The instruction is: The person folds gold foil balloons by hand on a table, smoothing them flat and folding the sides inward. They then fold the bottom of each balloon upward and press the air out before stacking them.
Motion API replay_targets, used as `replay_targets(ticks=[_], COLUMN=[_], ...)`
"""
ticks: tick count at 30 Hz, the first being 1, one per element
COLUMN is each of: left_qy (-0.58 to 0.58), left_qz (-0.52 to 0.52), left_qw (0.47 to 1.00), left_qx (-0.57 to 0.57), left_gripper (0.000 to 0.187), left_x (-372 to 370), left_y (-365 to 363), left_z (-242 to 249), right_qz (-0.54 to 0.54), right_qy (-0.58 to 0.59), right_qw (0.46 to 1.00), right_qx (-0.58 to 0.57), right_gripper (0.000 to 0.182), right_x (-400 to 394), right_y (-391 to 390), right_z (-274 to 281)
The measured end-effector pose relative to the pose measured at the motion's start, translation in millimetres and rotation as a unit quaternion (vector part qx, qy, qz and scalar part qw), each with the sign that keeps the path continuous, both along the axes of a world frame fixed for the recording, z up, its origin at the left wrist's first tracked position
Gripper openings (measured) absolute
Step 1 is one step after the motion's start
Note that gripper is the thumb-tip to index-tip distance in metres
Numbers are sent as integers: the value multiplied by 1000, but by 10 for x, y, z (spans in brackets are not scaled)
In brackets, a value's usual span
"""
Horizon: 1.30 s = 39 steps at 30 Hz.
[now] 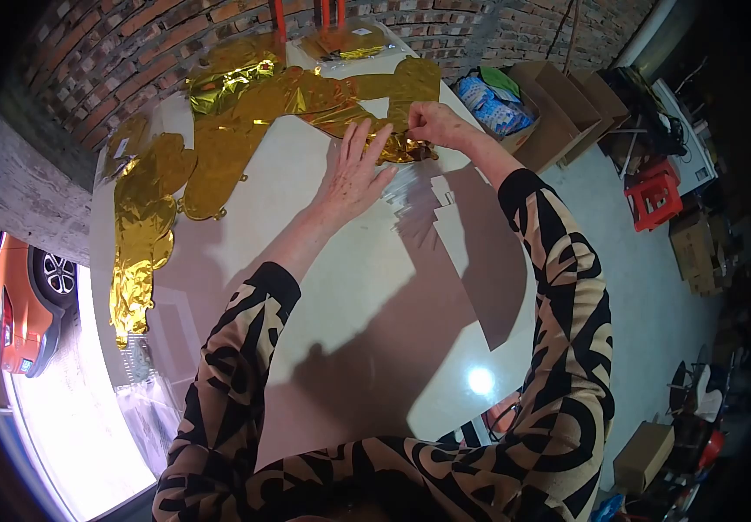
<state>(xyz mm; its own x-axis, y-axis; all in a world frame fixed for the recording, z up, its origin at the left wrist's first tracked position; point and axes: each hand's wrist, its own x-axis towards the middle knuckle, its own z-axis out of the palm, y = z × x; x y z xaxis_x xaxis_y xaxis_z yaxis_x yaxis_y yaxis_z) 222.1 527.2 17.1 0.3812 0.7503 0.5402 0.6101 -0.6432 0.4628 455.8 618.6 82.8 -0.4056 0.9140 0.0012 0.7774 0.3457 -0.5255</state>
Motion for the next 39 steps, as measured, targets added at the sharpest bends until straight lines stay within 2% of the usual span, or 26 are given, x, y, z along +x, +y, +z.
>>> replay_targets(ticks=[2, 5, 8, 12, 14, 17, 18, 21, 24, 27, 30, 33, 34, 37, 39], left_qy=[12, 33, 56, 75, 76, 97, 107, 106, 51, -42, -37, 58, 24, 57, 141], left_qz=[4, -9, 6, 37, 38, 29, 25, 47, 58, 51, 33, -6, -6, 28, 46], left_qw=[999, 998, 996, 994, 995, 994, 992, 993, 997, 993, 999, 982, 991, 993, 984], left_qx=[34, 48, 66, 75, 48, -27, -58, 24, -4, 94, -17, -182, -132, -102, -99], left_gripper=[68, 65, 62, 60, 57, 53, 51, 46, 42, 36, 31, 34, 40, 43, 43], left_x=[23, 64, 100, 97, 71, -27, -56, -94, -10, 103, 197, 250, 270, 346, 304], left_y=[-44, -88, -73, -9, -8, -7, 2, 1, 8, 47, 74, 228, 282, 384, 398], left_z=[52, 148, 120, 60, 54, 82, 72, 20, 170, 326, 443, 428, 304, 188, 136], right_qz=[-5, 50, 32, 42, 36, 9, -6, -33, -19, -9, -6, 11, 12, 6, -2], right_qy=[45, 38, -43, 48, 109, 111, 121, 134, 99, 53, 45, 41, 33, 16, -4], right_qw=[999, 997, 997, 998, 993, 993, 993, 989, 992, 996, 997, 993, 993, 992, 988], right_qx=[-4, 41, 58, 16, -10, -27, -1, 61, 79, 70, 70, 107, 117, 128, 155], right_gripper=[21, 19, 14, 14, 16, 20, 21, 23, 24, 22, 21, 20, 20, 20, 19], right_x=[2, 4, -43, -53, -50, -26, -29, -35, -66, -137, -144, -101, -86, -104, -102], right_y=[52, 83, 80, 114, 134, 191, 197, 227, 251, 202, 156, 219, 234, 219, 192], right_z=[-95, -136, -62, 26, 77, 145, 165, 206, 198, 206, 205, 137, 124, 159, 235])
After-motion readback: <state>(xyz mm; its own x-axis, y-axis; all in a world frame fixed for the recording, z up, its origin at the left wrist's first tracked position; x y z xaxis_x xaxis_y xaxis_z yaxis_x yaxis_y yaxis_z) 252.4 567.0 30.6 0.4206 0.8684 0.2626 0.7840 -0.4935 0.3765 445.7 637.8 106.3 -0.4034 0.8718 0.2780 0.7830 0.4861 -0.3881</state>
